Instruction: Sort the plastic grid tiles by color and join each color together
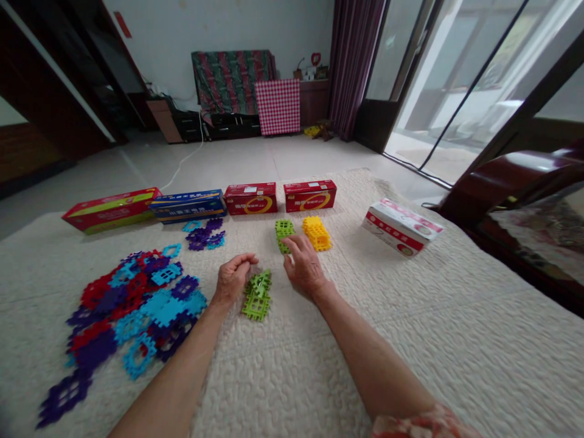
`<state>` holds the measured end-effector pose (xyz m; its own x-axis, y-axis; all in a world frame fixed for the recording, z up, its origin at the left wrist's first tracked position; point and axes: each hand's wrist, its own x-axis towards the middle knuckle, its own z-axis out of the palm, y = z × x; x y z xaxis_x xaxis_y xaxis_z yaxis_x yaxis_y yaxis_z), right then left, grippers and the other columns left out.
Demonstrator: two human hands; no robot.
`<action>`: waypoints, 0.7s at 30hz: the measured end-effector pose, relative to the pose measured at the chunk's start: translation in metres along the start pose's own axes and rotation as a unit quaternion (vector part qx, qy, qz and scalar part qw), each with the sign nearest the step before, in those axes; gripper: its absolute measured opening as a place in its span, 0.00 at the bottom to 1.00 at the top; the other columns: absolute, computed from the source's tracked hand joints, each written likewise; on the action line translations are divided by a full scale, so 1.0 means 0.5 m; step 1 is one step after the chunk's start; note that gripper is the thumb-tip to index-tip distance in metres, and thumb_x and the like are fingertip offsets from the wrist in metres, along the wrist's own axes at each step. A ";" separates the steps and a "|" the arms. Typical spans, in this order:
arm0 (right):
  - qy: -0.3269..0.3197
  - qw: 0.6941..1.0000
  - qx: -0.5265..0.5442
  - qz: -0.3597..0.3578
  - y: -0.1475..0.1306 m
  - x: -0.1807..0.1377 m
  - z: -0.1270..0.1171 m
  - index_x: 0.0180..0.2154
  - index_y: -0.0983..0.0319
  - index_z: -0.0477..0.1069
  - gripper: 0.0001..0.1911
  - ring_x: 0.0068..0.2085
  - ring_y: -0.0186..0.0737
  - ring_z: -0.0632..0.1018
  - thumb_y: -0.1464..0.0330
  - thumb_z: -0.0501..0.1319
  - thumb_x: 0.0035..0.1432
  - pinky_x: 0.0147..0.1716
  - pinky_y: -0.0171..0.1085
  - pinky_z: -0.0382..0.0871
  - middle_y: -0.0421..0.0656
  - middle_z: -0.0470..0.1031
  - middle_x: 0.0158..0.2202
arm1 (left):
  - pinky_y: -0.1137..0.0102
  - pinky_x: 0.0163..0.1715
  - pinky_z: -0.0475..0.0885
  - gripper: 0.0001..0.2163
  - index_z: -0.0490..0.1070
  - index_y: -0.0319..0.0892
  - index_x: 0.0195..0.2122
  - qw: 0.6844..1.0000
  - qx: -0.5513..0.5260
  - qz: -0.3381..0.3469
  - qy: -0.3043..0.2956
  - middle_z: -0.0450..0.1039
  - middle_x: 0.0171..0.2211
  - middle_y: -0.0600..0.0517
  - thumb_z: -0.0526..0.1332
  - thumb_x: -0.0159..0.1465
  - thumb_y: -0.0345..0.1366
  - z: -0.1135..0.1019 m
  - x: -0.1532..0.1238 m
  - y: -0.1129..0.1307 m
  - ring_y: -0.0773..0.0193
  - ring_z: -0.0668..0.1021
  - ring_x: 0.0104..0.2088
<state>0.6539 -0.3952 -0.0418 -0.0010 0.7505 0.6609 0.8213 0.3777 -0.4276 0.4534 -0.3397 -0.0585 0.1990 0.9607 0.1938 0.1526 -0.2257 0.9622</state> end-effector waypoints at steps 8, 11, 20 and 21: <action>-0.187 0.962 0.181 -0.081 -0.063 -0.009 0.005 0.48 0.61 0.71 0.31 0.52 0.44 0.74 0.81 0.52 0.39 0.53 0.45 0.67 0.48 0.74 0.50 | 0.70 0.34 0.72 0.13 0.77 0.41 0.39 0.999 -0.030 -0.023 0.037 0.79 0.33 0.49 0.56 0.57 0.34 0.001 0.004 -0.006 0.65 0.77 0.31; -0.203 0.959 0.175 -0.092 -0.062 -0.005 0.007 0.47 0.61 0.73 0.29 0.51 0.43 0.74 0.81 0.53 0.41 0.53 0.45 0.67 0.48 0.75 0.49 | 0.70 0.33 0.71 0.13 0.77 0.41 0.38 0.998 -0.039 -0.030 0.047 0.79 0.33 0.49 0.56 0.56 0.34 0.001 0.003 -0.004 0.66 0.76 0.30; -0.205 0.965 0.161 -0.027 -0.061 -0.002 0.015 0.39 0.61 0.74 0.11 0.39 0.37 0.76 0.76 0.57 0.55 0.42 0.37 0.69 0.44 0.76 0.37 | 0.74 0.26 0.69 0.14 0.77 0.39 0.39 0.997 -0.055 -0.043 0.026 0.78 0.34 0.50 0.57 0.56 0.38 0.001 0.000 0.009 0.69 0.73 0.26; -0.186 0.970 0.157 -0.012 -0.060 -0.002 0.019 0.38 0.61 0.73 0.09 0.38 0.37 0.76 0.75 0.57 0.55 0.41 0.36 0.69 0.43 0.76 0.36 | 0.74 0.25 0.69 0.14 0.76 0.39 0.39 0.997 -0.064 -0.046 0.026 0.78 0.33 0.50 0.57 0.57 0.38 0.001 -0.001 0.011 0.69 0.73 0.25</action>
<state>0.6236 -0.4022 -0.0354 -0.2720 0.8610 0.4298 0.6042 0.5004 -0.6201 0.4546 -0.3413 -0.0535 0.1396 0.9841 0.1096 0.0434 -0.1167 0.9922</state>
